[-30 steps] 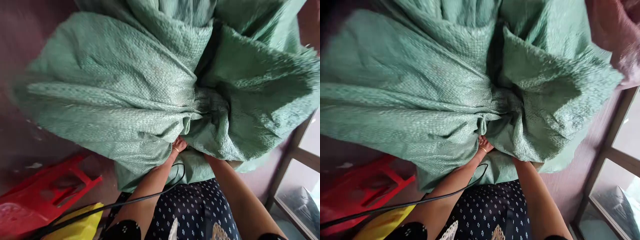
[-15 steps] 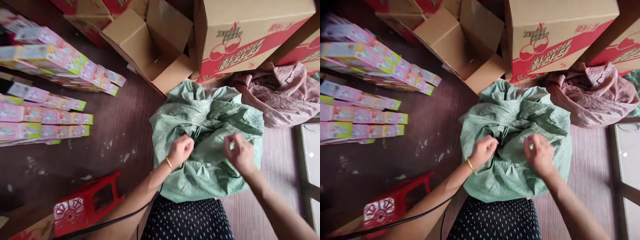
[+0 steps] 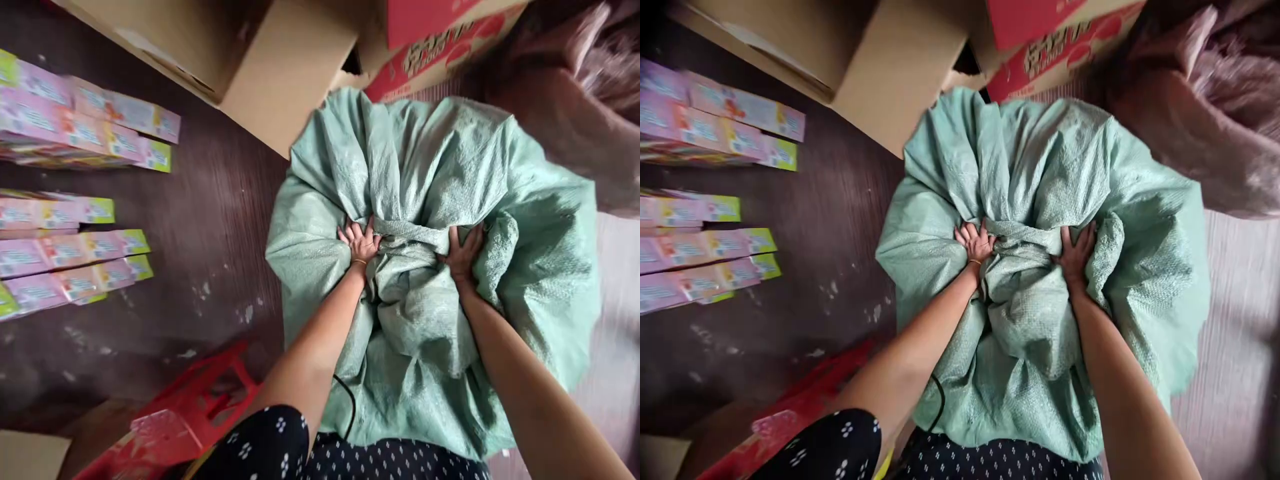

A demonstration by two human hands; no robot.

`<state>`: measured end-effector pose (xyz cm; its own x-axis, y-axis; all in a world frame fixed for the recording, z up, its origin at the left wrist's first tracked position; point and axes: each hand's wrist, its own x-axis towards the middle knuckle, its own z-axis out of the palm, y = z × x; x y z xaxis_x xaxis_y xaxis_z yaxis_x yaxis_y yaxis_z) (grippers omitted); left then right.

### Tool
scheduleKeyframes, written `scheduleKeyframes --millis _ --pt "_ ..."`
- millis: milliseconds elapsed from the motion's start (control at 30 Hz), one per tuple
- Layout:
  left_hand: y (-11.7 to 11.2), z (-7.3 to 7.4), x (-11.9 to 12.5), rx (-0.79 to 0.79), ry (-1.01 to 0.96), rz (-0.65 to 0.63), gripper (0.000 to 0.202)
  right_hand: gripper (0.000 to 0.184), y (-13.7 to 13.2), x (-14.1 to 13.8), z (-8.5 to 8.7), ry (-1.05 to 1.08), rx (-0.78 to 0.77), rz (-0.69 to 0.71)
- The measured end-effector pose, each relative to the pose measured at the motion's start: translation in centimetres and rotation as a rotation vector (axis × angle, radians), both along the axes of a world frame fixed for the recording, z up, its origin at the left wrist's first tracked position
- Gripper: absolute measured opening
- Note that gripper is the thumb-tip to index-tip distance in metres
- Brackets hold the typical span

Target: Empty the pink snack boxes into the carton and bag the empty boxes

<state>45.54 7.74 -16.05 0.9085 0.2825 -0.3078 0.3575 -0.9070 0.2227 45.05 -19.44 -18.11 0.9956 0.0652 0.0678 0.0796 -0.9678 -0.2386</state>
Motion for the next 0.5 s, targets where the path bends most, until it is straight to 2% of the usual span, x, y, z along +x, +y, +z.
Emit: scheduleKeyframes --millis 67,133,233,333,500 --pt "0.3 -2.1 1.0 -0.019 -0.038 0.02 0.05 0.073 -0.2 1.1 -2.3 -0.026 0.09 -0.033" --pt "0.3 -3.7 1.8 -0.039 -0.082 0.03 0.049 0.073 -0.4 1.9 -4.0 -0.035 0.17 -0.062" --pt "0.4 -5.1 2.4 -0.063 -0.099 0.054 0.046 0.072 -0.7 2.3 -4.9 -0.03 0.246 -0.112" --pt "0.4 -5.5 2.9 -0.093 -0.107 0.087 0.045 0.072 -0.8 2.5 -4.1 -0.038 0.223 -0.112" --pt "-0.1 -5.3 4.2 -0.137 -0.178 0.109 0.048 0.076 0.4 3.8 -1.2 0.021 0.069 -0.049"
